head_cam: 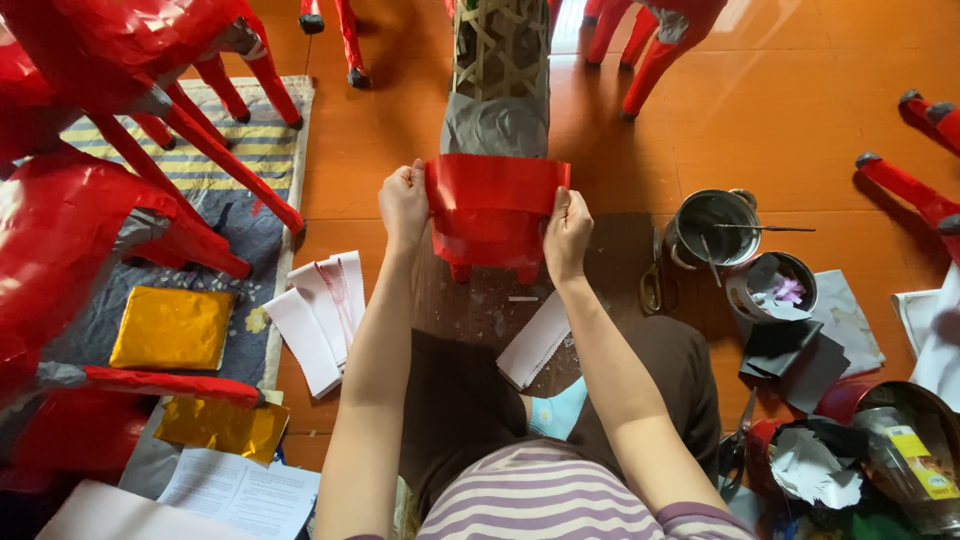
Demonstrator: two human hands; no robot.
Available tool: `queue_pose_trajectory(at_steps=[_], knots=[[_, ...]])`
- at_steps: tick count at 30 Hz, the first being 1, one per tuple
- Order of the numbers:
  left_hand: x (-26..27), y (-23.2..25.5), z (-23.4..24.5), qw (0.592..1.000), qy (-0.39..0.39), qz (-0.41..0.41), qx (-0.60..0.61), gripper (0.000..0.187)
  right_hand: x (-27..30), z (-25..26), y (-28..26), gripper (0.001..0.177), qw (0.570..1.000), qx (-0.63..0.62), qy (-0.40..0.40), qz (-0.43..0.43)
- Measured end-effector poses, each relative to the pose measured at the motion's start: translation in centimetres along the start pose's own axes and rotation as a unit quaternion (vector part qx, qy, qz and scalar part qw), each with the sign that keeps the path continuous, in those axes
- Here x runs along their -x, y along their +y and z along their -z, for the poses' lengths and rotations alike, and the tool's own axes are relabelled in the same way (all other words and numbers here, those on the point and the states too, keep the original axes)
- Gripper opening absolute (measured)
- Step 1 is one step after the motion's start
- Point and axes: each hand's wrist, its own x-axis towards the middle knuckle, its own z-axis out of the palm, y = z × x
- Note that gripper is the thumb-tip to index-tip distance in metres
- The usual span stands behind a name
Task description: Cutting paper strips and applying them to a red giraffe-shaped model
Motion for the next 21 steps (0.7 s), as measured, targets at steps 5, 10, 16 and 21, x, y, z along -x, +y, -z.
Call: queue_pose_trajectory(at_steps=[5, 10, 16, 21], knots=[[1.1, 2.3, 0.2, 0.996, -0.005, -0.001, -0.084, 0.044, 0.4, -0.4, -0.1, 0.049, 1.0, 0.002, 0.0, 0.012], [2.4, 4.7, 0.9, 0.995, -0.006, 0.015, -0.098, 0.042, 0.9, -1.8, 1.8, 0.044, 0.999, -0.031, -0.014, -0.012], [0.2, -4.2, -3.5, 0.995, -0.037, 0.068, 0.06, 0.037, 1.3, -0.8, -3.3, 0.041, 0.974, -0.11, -0.121, -0.157], [3.0, 0.2, -1.9, 0.957, -0.077, 0.178, 0.216, 0.036, 0.2, -0.9, -2.6, 0.07, 0.944, -0.123, -0.209, -0.225]])
